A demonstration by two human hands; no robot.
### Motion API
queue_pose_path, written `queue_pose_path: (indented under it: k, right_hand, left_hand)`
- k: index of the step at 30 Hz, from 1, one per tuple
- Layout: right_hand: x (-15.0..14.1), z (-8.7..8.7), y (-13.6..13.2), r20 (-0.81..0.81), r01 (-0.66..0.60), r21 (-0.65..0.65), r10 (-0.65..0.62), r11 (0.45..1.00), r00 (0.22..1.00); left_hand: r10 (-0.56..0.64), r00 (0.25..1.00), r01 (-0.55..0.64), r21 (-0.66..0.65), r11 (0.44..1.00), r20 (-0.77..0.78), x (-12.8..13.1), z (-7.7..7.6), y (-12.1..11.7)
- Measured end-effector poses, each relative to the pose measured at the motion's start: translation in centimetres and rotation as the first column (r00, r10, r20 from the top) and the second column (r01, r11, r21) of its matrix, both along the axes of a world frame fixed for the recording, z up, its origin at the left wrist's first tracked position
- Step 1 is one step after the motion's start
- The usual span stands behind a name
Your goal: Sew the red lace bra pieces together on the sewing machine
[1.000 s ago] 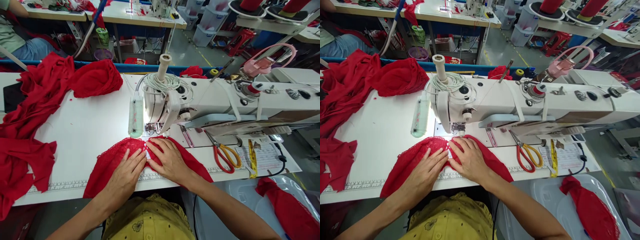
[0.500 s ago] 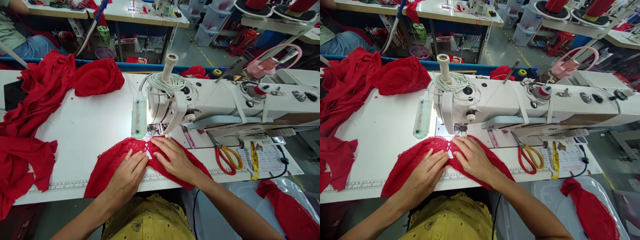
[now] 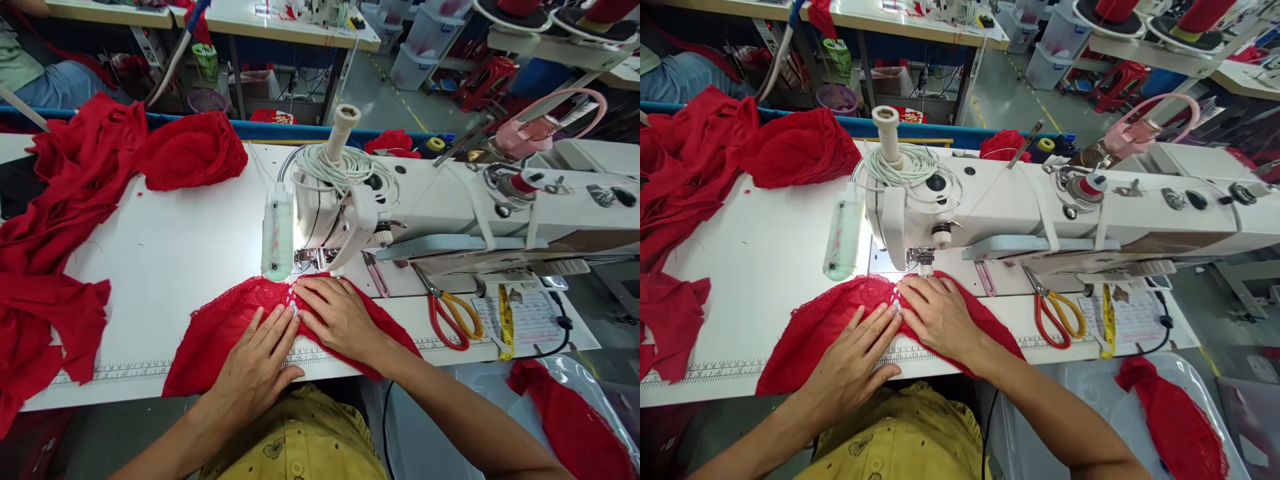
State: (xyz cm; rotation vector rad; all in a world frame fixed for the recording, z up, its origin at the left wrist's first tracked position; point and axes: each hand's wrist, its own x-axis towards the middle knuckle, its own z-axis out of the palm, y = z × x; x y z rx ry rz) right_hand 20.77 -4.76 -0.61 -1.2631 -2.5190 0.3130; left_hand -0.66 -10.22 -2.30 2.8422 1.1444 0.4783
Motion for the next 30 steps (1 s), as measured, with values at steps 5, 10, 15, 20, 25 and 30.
queue_pose_path:
  k: [5,10,15,20,25,30]
  right_hand:
    - [0.3,0.5,0.1,-0.017,-0.017,-0.075,0.016,0.997,1.0]
    - [0.4,0.5,0.1,-0.014,0.003,-0.106,-0.005,0.994,1.0]
    - [0.6,0.3,0.3,-0.008,0.033,-0.146,-0.034,0.989,0.999]
    - [0.6,0.4,0.3,0.022,0.047,-0.159,-0.044,0.986,0.999]
    - [0.6,0.5,0.3,0.027,0.054,-0.156,-0.05,0.986,0.998]
    - [0.7,0.5,0.3,0.03,0.062,-0.161,-0.057,0.985,0.998]
  left_hand:
    - [0.104,0.968,-0.104,-0.011,0.995,0.231,0.8,0.7,1.7]
    - [0.105,0.98,-0.103,-0.02,0.995,0.17,0.4,-0.6,3.0]
    - [0.102,0.99,-0.095,-0.075,0.993,0.099,-0.5,-0.9,2.8]
    - [0.136,0.983,-0.127,-0.079,0.989,0.122,-0.5,-0.8,2.9]
    - [0.126,0.983,-0.113,-0.105,0.988,0.131,-0.6,-0.9,3.0]
    - [0.131,0.981,-0.115,-0.113,0.987,0.145,-0.5,-0.9,3.0]
